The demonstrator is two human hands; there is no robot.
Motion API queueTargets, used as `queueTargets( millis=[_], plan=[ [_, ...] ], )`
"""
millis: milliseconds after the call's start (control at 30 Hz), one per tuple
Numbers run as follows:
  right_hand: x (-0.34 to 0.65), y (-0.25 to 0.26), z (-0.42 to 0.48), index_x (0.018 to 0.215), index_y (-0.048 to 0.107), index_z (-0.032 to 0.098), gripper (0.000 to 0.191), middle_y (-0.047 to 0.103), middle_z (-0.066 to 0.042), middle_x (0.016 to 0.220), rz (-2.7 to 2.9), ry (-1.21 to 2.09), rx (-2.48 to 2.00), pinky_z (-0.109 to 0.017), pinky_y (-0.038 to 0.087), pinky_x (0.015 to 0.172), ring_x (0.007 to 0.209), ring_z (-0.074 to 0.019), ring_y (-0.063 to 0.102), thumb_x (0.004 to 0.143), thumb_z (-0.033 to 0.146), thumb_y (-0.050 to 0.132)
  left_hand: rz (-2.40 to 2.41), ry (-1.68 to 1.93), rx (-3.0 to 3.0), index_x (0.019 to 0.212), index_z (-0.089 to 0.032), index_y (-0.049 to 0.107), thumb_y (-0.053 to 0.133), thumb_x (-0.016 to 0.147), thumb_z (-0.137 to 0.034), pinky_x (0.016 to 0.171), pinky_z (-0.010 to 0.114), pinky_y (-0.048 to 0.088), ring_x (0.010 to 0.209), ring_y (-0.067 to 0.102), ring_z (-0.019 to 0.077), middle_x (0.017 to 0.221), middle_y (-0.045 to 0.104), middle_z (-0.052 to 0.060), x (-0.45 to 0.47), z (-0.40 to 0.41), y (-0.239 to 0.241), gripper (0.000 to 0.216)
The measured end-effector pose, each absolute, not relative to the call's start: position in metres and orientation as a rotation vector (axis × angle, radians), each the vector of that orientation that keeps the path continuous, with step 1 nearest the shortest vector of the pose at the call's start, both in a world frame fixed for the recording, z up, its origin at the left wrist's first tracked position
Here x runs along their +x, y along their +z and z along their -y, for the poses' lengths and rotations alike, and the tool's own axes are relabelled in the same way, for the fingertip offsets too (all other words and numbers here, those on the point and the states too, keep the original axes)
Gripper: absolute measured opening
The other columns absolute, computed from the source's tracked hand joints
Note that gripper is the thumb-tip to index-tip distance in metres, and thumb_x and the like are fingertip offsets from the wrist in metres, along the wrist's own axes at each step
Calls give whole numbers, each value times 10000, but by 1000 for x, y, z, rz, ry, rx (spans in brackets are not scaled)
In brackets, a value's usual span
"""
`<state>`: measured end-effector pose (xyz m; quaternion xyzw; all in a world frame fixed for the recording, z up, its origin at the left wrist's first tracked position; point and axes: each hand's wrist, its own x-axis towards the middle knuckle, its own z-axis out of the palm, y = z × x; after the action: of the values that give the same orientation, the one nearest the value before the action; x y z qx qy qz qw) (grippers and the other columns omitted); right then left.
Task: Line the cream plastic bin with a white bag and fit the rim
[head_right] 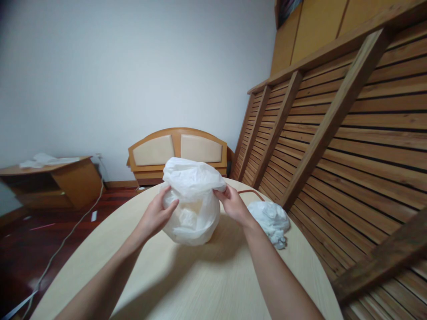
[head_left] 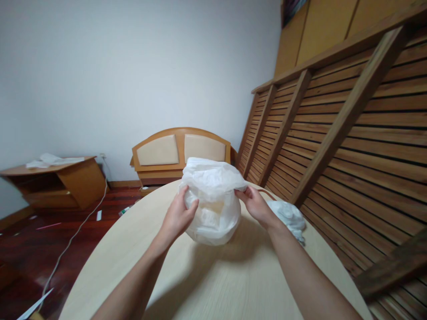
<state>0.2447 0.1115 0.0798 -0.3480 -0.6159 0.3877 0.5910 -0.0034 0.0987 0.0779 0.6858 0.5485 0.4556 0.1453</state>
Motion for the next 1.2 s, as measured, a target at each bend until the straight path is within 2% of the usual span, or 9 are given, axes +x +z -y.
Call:
queueTargets(
  millis=[167,333,433,567,667,833,967,1067,1200],
  plan=[
    [242,68,-117,1123,709,193,443,717,-128,1216,1634,744,-1002,-467,470,1044,1195,-309,622,860,542,641,-1646,1205,2042,1375,-119,509,579,883,-358,1121,470,401,1324,541,321,1423,572,190,-8,-97,80,551],
    [251,62,-122,1083,733,180,326,667,-142,1289,1720,576,-1100,-492,371,1123,1274,-327,550,868,401,626,-1742,1018,2098,1331,-110,574,546,906,-402,1064,464,451,1251,602,336,1341,638,188,-12,-92,87,517],
    [251,61,-123,1143,710,187,344,672,-120,1293,1755,715,-1057,-469,391,1114,1282,-300,552,898,395,587,-1742,935,2097,1319,-104,595,536,908,-441,1071,459,442,1248,603,344,1325,648,192,-12,-95,85,535],
    [250,65,-120,1276,625,216,454,652,-91,1336,1621,905,-1009,-456,395,1116,1269,-269,565,873,427,634,-1674,941,2072,1416,-91,498,539,897,-440,1108,451,407,1311,553,333,1410,585,191,-10,-102,76,627],
    [249,69,-117,1269,614,250,454,652,-69,1341,1513,1012,-968,-455,395,1119,1267,-257,568,874,473,634,-1614,945,2053,1408,-94,505,544,889,-427,1126,428,390,1317,549,309,1416,584,181,-8,-105,71,618],
    [246,71,-114,1156,647,211,497,705,-100,1231,1451,1146,-1014,-453,510,985,1109,-279,662,791,541,721,-1569,904,2025,1254,-145,638,571,860,-458,1059,412,449,1201,632,311,1272,690,148,-7,-104,71,508],
    [251,81,-106,1056,689,196,461,723,-103,1169,1527,1194,-1135,-438,515,954,1086,-274,661,770,553,746,-1560,907,2020,1155,-155,685,561,864,-472,1008,402,485,1137,668,314,1197,727,137,-8,-105,72,448],
    [264,94,-96,1056,690,213,462,694,-101,1219,1591,1171,-1274,-398,532,878,1127,-269,631,802,599,705,-1578,923,2021,1197,-159,663,556,873,-466,1023,395,476,1156,661,305,1226,714,139,-8,-106,71,459],
    [281,101,-89,956,698,158,551,713,-112,1036,1748,1191,-1370,-349,516,809,918,-216,660,760,673,706,-1598,931,2027,1318,-177,585,558,882,-451,1042,393,466,1177,653,292,1268,694,139,-7,-105,70,515]
  ],
)
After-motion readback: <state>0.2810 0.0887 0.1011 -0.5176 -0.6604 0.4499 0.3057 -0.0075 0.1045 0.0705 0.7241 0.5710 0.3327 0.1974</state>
